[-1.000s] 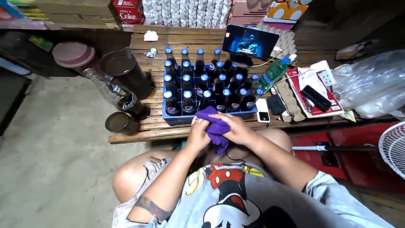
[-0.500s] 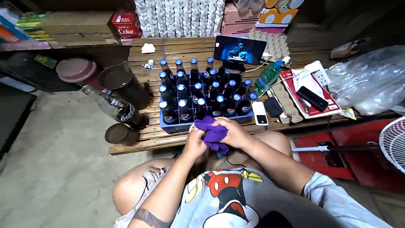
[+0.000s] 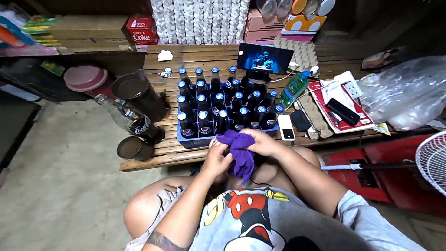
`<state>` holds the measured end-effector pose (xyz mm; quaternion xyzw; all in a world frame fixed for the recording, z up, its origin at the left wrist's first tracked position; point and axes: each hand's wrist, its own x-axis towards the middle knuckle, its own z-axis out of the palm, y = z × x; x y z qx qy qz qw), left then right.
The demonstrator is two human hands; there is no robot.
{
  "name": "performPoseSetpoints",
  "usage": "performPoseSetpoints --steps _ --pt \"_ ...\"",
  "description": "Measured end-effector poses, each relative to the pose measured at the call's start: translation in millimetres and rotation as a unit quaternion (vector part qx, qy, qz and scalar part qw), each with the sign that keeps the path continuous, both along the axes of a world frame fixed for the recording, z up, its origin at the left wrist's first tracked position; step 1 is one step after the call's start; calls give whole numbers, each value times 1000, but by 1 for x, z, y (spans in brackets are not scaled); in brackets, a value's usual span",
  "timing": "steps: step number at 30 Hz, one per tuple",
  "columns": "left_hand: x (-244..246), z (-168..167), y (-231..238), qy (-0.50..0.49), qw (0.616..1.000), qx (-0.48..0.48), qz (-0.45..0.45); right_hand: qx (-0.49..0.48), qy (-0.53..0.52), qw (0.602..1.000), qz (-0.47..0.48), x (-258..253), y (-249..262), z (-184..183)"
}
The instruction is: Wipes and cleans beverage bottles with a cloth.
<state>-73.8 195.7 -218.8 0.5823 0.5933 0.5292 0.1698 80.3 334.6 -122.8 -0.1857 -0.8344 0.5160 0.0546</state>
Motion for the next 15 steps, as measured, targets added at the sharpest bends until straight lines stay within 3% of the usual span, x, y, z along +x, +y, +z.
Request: performPoseSetpoints --steps 5,15 --pt "3 0 -1 8 1000 7 14 41 9 999 20 -2 -4 -1" --pt "4 5 -1 -24 999 -9 32 215 -163 961 -53 -22 -43 28"
